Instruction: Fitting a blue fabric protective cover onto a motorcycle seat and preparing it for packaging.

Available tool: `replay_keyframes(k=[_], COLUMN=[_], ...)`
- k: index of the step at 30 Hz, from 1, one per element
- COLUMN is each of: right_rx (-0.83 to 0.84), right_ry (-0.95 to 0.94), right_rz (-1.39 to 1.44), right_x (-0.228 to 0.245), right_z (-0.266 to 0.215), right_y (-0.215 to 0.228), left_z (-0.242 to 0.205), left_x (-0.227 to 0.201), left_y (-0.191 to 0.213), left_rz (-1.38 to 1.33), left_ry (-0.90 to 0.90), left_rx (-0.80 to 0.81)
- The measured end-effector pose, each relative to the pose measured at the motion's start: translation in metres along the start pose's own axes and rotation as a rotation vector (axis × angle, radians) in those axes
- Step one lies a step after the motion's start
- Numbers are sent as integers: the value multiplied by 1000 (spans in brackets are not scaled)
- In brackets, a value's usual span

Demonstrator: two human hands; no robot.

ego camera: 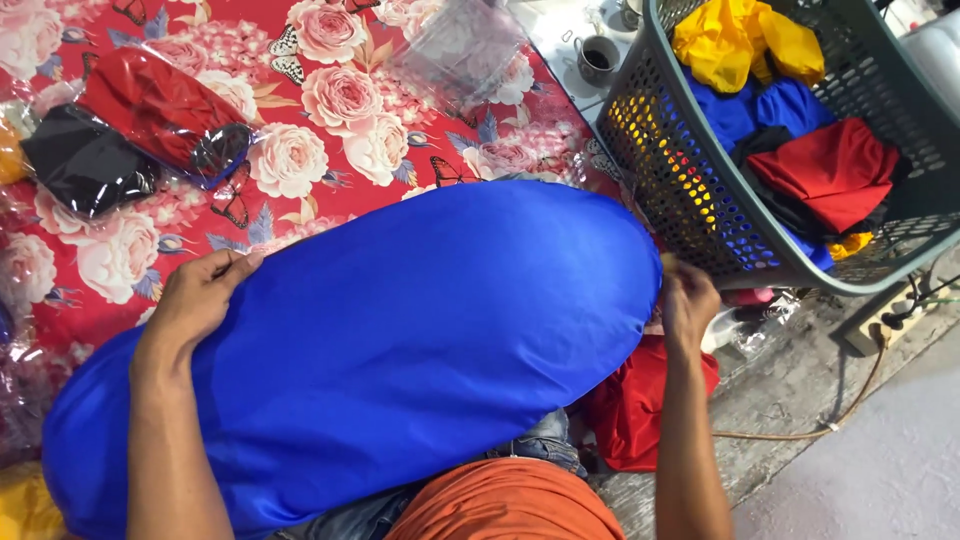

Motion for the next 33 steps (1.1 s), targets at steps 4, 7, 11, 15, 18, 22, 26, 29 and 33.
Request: replay_keyframes(k=[4,7,11,15,18,22,26,29,33], right_rx=[-342,-346,-417,-614,-484,-488,-569,-461,60], right_ry=[121,209,-285,0,285,120,355,569,420], right_rz=[429,369,596,982,604,507,760,737,662], right_x=[31,12,-25,-43,-68,-114,-80,107,261], right_z=[-39,-39,-31,-47,-45,-14,25,-13,-106], right_y=[18,4,-6,-2,-16,-19,10,18,-46], left_z=[4,7,9,22,29,28,42,59,74], left_x=[7,10,16,25,30,20,31,42,49], left_y=[-3,-3,-7,-14,-20,-23,-35,-46,-51], left_rz=[34,24,-35,63,-29,-34,-74,-66,-74], left_ry=[-59,-105,-104,-170,-195,-214,-223,-199,-197], left_rx=[6,0,1,-78,-97,-84,-64,-54,-51])
Point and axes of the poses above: each hand's wrist, its own z-axis towards the middle knuckle, its own y-axis out of the back of the hand, x = y × z, the point moved 5 cm from there along z, towards the middle knuckle, and after that the axes turned 8 degrees about -x, right-handed, at the moved point
